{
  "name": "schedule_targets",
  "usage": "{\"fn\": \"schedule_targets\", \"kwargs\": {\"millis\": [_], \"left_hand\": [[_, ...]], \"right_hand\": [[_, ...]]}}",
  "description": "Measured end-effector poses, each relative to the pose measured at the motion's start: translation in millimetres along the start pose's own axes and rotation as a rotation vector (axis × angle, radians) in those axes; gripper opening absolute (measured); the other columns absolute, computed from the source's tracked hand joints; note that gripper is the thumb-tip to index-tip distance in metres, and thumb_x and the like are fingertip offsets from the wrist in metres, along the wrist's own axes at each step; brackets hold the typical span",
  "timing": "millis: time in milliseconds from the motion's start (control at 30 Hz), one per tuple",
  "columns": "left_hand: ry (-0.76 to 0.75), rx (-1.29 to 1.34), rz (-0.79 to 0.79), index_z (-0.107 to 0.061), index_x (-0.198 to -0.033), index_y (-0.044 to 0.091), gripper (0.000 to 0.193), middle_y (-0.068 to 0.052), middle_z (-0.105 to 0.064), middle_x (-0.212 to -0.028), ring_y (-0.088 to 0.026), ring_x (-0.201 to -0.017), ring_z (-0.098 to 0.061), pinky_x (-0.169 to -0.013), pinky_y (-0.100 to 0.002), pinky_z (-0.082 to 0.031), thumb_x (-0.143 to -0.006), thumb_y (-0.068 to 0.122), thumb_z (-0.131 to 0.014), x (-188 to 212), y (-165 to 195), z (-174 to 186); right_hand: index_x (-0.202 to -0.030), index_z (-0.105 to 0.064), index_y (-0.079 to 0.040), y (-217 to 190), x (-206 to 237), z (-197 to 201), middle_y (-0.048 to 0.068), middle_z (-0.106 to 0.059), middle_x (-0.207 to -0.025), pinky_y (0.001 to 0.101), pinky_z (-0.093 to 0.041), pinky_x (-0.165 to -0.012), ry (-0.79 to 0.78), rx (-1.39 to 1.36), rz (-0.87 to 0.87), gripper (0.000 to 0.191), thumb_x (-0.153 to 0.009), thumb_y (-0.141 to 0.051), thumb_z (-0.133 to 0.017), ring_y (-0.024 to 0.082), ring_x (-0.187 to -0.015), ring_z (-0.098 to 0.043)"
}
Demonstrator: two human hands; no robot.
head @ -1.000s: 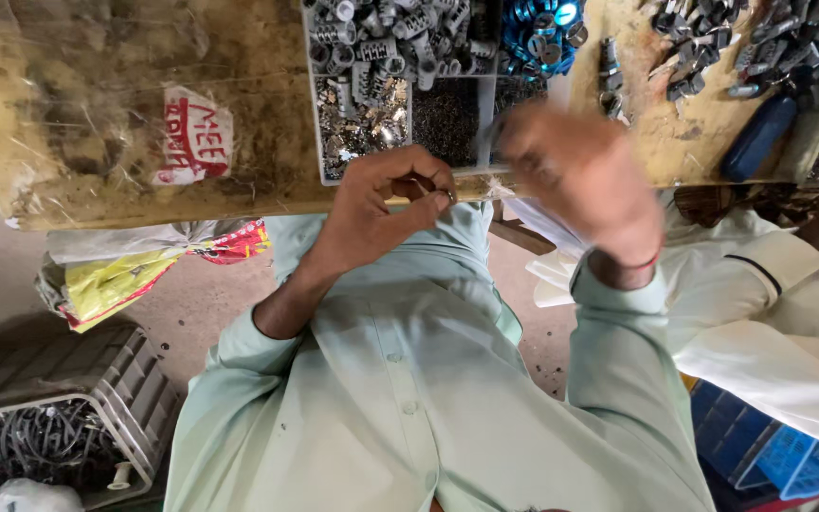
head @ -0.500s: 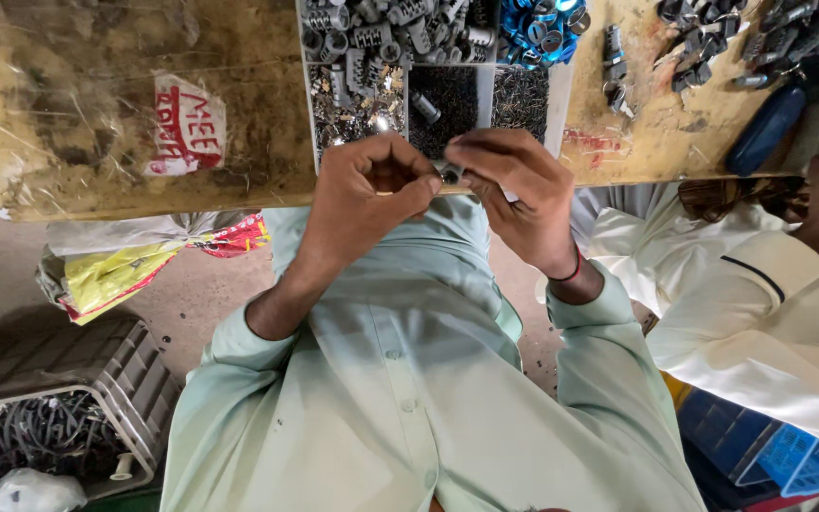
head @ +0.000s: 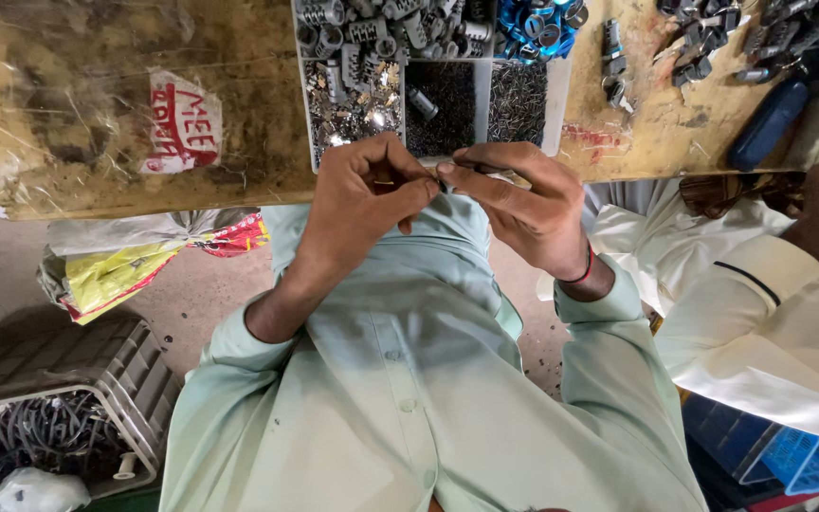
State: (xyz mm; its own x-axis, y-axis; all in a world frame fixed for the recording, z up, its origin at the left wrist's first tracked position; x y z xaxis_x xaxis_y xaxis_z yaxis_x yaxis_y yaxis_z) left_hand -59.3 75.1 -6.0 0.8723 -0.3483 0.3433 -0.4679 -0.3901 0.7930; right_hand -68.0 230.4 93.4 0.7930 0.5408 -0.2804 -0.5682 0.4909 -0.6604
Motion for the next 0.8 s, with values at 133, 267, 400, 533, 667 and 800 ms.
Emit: {"fn": "schedule_targets", "kwargs": {"millis": [133,267,400,533,667,800], "left_hand": [[0.009,-0.01,-0.078,-0.062,-0.094,0.0,0.011,-0.003,-0.066,-0.081,-0.005,-0.066,-0.059,-0.055,-0.023,-0.051,-0.097,0.002,-0.072,3.1,4.0,-3.3],[-0.086,0.169,-0.109,-0.063,-0.1,-0.001,0.008,-0.005,-0.067,-0.086,-0.008,-0.072,-0.064,-0.062,-0.026,-0.057,-0.102,0.003,-0.069,5.2,5.5,-8.4],[-0.034,0.187,-0.086,-0.063,-0.097,-0.001,0.009,-0.006,-0.068,-0.084,-0.009,-0.069,-0.065,-0.058,-0.026,-0.058,-0.1,0.003,-0.07,5.7,1.6,-5.4],[-0.002,0.127,-0.09,-0.062,-0.094,-0.002,0.012,-0.006,-0.067,-0.083,-0.007,-0.066,-0.061,-0.054,-0.025,-0.054,-0.098,0.001,-0.073,7.8,0.9,-2.1],[0.0,0.11,-0.068,-0.06,-0.092,0.001,0.013,-0.003,-0.066,-0.082,-0.004,-0.064,-0.058,-0.051,-0.022,-0.05,-0.096,0.001,-0.072,9.1,2.9,0.3],[-0.029,0.001,-0.02,-0.06,-0.091,0.001,0.013,-0.002,-0.065,-0.081,-0.004,-0.062,-0.058,-0.05,-0.022,-0.049,-0.095,-0.001,-0.072,9.3,9.8,0.5]], "right_hand": [[-0.118,-0.077,-0.008,-5.1,-0.9,0.3,0.01,-0.07,-0.113,0.0313,-0.059,-0.075,-0.039,0.086,0.037,0.034,-0.089,0.007,-0.086,0.02,-0.093,-0.073],[-0.121,-0.076,-0.009,4.2,0.4,2.8,0.009,-0.069,-0.115,0.0298,-0.061,-0.081,0.0,-0.007,-0.092,0.035,-0.091,0.007,-0.085,0.02,-0.099,-0.073],[-0.12,-0.075,-0.009,7.1,1.2,1.4,0.009,-0.069,-0.116,0.028,-0.061,-0.081,0.025,-0.059,-0.116,0.034,-0.092,0.008,-0.084,0.021,-0.101,-0.073],[-0.119,-0.076,-0.008,2.3,-0.1,-2.4,0.01,-0.07,-0.115,0.0309,-0.062,-0.085,0.018,-0.028,-0.07,0.034,-0.091,0.01,-0.083,0.021,-0.1,-0.073],[-0.118,-0.077,-0.008,-3.4,-2.2,-3.7,0.009,-0.07,-0.115,0.0316,-0.062,-0.081,-0.017,0.051,0.022,0.035,-0.089,0.011,-0.083,0.022,-0.097,-0.074],[-0.117,-0.078,-0.01,-6.3,-3.7,0.3,0.006,-0.069,-0.115,0.0335,-0.061,-0.076,-0.084,0.129,0.126,0.038,-0.086,0.011,-0.08,0.024,-0.095,-0.075]]}}
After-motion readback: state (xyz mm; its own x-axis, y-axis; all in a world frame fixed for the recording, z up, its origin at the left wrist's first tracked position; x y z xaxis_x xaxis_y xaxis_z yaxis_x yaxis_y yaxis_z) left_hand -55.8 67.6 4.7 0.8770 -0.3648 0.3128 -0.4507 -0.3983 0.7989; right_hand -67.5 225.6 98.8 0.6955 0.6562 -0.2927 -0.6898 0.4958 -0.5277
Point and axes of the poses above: each hand's wrist, its own x-axis away from the middle knuckle, its own z-axis out of the back of the hand, y = z × x, the point moved 7 cm from there along -x, towards the middle knuckle
